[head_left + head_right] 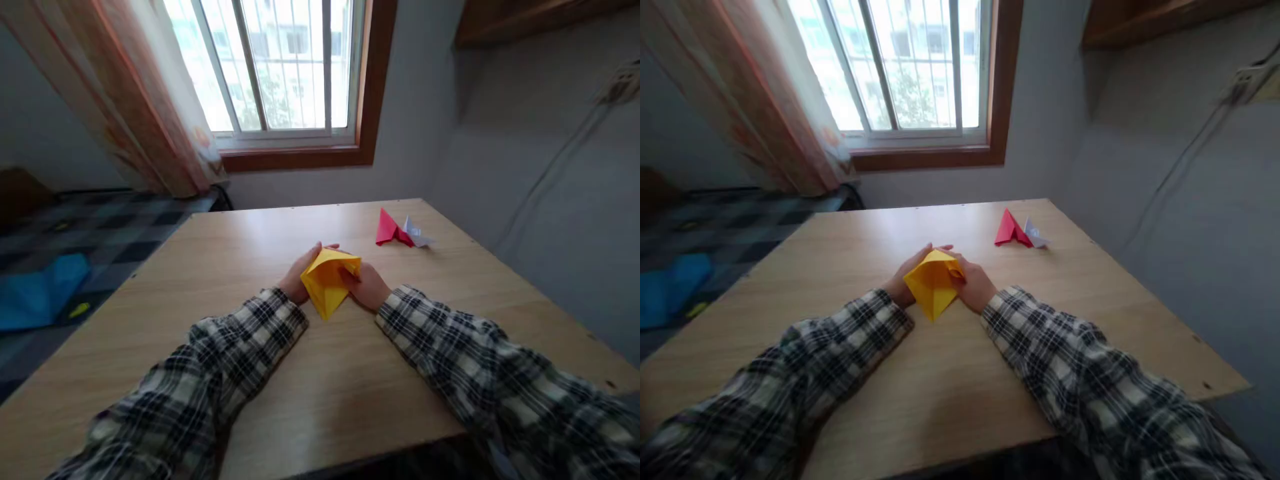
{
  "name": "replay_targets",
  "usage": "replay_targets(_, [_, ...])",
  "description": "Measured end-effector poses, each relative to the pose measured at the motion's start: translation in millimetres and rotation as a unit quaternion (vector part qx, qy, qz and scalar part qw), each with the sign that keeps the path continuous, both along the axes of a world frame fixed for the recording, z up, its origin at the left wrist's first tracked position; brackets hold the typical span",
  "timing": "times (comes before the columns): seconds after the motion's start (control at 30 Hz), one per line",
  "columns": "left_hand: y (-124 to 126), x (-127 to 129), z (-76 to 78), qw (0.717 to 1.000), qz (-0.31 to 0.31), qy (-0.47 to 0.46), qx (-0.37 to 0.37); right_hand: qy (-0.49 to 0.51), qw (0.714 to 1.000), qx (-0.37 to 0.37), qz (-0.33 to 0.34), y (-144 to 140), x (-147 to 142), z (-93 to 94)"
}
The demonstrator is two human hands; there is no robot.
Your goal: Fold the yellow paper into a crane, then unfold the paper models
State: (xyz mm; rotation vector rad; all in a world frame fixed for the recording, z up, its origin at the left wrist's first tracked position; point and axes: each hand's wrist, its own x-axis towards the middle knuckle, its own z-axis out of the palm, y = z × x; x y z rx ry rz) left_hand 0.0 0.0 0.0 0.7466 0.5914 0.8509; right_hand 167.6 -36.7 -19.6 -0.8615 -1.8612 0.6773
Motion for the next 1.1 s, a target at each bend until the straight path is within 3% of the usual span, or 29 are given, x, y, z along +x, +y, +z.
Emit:
replay_targets(0.37, [-3, -3, 20.0, 0.997, -0.047, 0.053, -0.012, -0.03, 0.999, 0.013, 0.008, -6, 6, 6.2])
replay_targets(0.67, [0, -6, 17.7, 0.996, -0.077, 0.048, -0.009, -0.037, 0.999, 0.018, 0.006, -8, 6, 6.3])
replay_targets(1.1, [2, -8, 19.1, 0.995, -0.064, 0.072, -0.009, 0.003, 0.999, 0.031, 0.012, -4, 8, 5.0])
